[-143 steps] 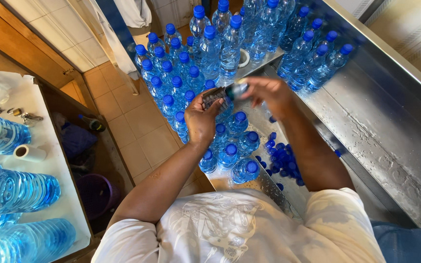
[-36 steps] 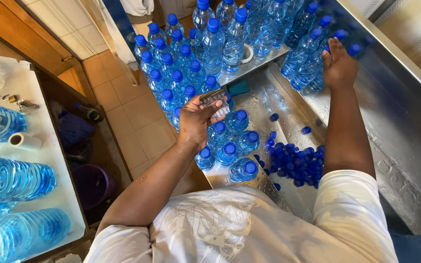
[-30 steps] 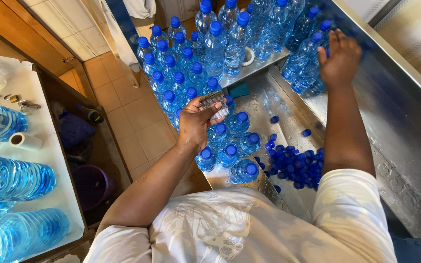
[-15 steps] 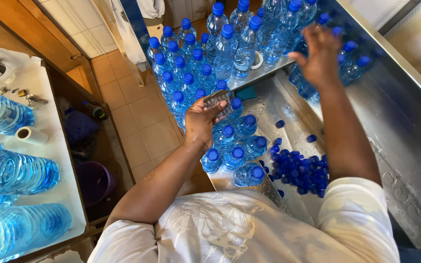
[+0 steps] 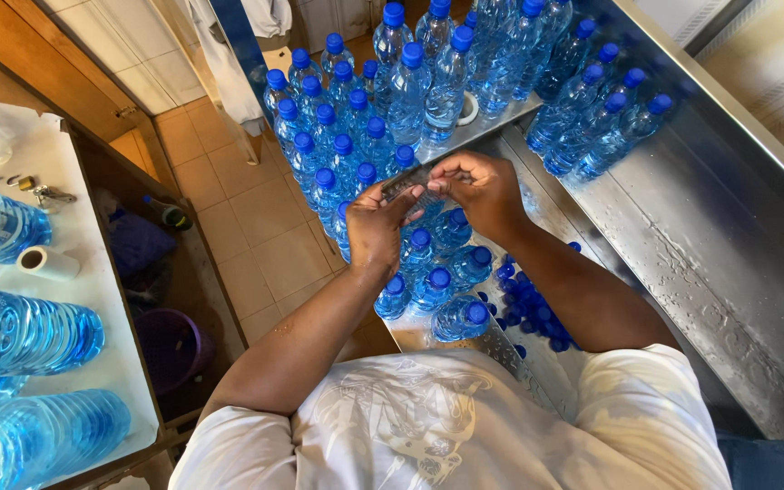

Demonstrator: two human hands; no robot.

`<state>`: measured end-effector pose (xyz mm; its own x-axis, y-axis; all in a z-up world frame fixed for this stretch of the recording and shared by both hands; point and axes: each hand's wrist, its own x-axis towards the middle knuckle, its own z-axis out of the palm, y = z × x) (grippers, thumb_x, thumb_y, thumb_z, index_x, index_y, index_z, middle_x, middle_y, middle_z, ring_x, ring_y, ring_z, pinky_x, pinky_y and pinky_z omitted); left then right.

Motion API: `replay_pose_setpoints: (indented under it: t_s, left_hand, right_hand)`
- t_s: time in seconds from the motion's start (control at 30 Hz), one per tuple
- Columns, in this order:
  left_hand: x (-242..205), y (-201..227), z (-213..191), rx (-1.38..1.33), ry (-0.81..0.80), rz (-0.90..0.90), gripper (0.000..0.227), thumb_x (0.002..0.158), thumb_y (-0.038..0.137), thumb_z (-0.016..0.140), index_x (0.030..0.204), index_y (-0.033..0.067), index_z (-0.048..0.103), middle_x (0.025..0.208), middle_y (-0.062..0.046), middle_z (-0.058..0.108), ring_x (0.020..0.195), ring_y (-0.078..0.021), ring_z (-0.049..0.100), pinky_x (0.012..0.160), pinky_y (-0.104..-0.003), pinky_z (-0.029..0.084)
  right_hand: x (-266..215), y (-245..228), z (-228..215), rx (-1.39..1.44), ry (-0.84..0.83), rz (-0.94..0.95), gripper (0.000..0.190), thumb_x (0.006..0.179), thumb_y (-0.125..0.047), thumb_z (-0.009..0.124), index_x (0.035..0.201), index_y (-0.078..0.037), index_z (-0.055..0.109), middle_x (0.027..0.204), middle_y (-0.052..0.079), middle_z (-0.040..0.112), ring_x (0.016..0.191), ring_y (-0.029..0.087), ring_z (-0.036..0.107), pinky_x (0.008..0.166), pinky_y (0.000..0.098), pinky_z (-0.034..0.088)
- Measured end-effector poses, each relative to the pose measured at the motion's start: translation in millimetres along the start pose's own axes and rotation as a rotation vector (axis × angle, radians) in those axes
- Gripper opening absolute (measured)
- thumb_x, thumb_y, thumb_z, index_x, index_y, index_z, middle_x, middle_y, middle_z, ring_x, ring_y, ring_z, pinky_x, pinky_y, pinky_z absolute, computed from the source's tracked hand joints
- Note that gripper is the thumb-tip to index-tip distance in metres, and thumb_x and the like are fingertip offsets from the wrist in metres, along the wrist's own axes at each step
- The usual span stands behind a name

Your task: The person applies small white labels to the necks of blue-capped water bottles arranged on a metal table. They peel each label from a backing sheet and press it onto a bottle, then move to the next bottle in the row.

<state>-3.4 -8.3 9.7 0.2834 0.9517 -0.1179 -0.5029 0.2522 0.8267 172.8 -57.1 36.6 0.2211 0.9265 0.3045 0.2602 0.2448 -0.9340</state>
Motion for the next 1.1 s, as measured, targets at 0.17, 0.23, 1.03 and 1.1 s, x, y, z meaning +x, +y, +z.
replay_pose_setpoints:
  t_s: [0.17,0.23,1.03,1.1]
  left_hand:
    - [0.8,-1.9,0.3,0.123,0.014,0.083,0.023,0.090,0.001,0.091,0.111,-0.0009,0.083,0.095,-0.012,0.084,0.082,-0.0140,0.080,0.074,-0.028,0.071]
    - [3.6,-5.1,-1.4,0.161,0.019,0.118,0.023,0.089,0.000,0.091,0.110,0.0000,0.084,0.091,-0.011,0.084,0.080,-0.0117,0.078,0.072,-0.026,0.070]
    - [1.8,10.0,-3.3,0.368,0.011,0.103,0.023,0.095,0.012,0.086,0.116,0.0032,0.085,0.103,-0.009,0.087,0.087,-0.0167,0.081,0.081,-0.034,0.076]
    - [2.3,10.0,-2.7,0.357,0.037,0.076,0.023,0.094,0.011,0.086,0.115,0.0019,0.086,0.101,-0.009,0.087,0.085,-0.0140,0.079,0.078,-0.032,0.075]
  right_hand:
    - [-8.2,-22.6,7.7,-0.112,0.040,-0.019,0.016,0.102,-0.009,0.086,0.115,-0.001,0.080,0.091,0.013,0.083,0.074,0.012,0.076,0.066,0.0251,0.063]
    - [-8.5,-22.3,4.0,-0.136,0.058,-0.018,0.015,0.104,-0.010,0.085,0.113,0.000,0.079,0.094,0.016,0.082,0.077,0.017,0.077,0.067,0.0287,0.064]
    - [101.2,48.3,-305.2,-1.048,0.610,0.186,0.024,0.092,-0.033,0.105,0.114,-0.036,0.094,0.093,-0.008,0.086,0.073,0.007,0.075,0.064,0.0259,0.054]
    - [114.6,64.8,-326.9,-0.772,0.097,0.434,0.036,0.118,-0.020,0.073,0.153,-0.012,0.071,0.123,0.008,0.078,0.118,0.018,0.071,0.110,0.0330,0.047]
